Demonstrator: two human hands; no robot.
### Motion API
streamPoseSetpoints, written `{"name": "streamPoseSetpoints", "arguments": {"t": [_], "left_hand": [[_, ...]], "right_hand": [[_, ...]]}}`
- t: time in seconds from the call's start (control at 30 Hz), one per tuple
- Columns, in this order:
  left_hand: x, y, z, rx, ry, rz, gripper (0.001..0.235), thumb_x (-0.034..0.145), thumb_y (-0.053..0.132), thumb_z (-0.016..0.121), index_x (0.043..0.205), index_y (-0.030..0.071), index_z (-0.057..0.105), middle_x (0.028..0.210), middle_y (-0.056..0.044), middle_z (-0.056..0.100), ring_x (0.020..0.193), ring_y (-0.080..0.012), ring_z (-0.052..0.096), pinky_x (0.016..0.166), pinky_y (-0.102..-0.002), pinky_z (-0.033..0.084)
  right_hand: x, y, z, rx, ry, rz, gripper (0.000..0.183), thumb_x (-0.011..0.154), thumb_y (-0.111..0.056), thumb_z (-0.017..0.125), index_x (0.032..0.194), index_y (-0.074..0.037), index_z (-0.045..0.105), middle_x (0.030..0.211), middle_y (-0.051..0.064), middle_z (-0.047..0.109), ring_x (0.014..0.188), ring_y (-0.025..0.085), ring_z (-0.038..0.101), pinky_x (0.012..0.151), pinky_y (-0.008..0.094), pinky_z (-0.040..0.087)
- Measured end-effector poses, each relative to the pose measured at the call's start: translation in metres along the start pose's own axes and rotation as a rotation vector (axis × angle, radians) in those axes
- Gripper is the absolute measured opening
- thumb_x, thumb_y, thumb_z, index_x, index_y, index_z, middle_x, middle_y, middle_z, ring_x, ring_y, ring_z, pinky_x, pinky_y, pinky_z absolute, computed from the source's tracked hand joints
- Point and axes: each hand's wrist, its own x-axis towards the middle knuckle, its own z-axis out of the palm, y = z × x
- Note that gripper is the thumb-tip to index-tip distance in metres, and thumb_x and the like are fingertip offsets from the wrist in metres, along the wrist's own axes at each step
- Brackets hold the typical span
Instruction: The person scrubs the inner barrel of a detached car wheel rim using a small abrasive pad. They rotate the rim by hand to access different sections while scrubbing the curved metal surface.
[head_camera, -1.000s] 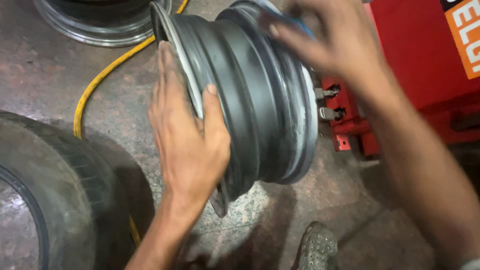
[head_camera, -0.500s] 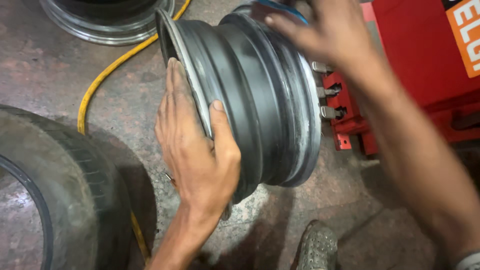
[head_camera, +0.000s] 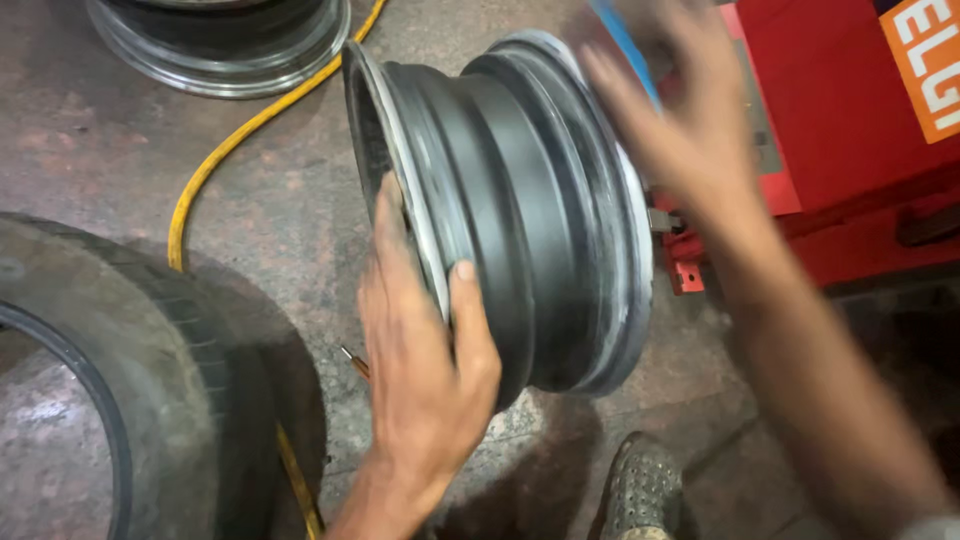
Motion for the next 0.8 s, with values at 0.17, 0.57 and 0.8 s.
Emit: {"name": "streamPoseSetpoints", "arguments": {"t": [0.17,0.57,0.8], "left_hand": [[0.063,-0.027,0.015,-0.298,-0.086,-0.31,0.052,0.103,0.02,0.055,0.148,-0.003,0.043,0.131,-0.024,0.068,0.124,-0.035,0.068,0.106,-0.045,0.049],[0.078,-0.045,0.036,-0.211,0.008,-0.059,0.058,0.105,0.01,0.052,0.152,-0.014,0.026,0.141,-0.03,0.061,0.133,-0.0387,0.063,0.118,-0.043,0.041],[0.068,-0.049,0.035,-0.002,0.051,0.116,0.067,0.1,0.005,0.055,0.152,-0.02,0.02,0.148,-0.041,0.048,0.139,-0.0492,0.051,0.119,-0.046,0.038]], "right_hand": [[-0.11,-0.078,0.015,-0.169,0.103,0.232,0.016,0.105,-0.003,0.057,0.115,0.004,0.047,0.131,0.028,0.055,0.124,0.036,0.06,0.102,0.045,0.056],[-0.122,-0.019,0.048,-0.08,0.377,0.161,0.034,0.109,0.0,0.057,0.134,0.001,0.035,0.131,0.021,0.048,0.116,0.029,0.056,0.102,0.04,0.05],[-0.104,-0.051,0.024,0.063,0.221,0.516,0.019,0.096,-0.01,0.065,0.111,-0.001,0.057,0.125,0.016,0.047,0.11,0.025,0.062,0.084,0.038,0.058]]}}
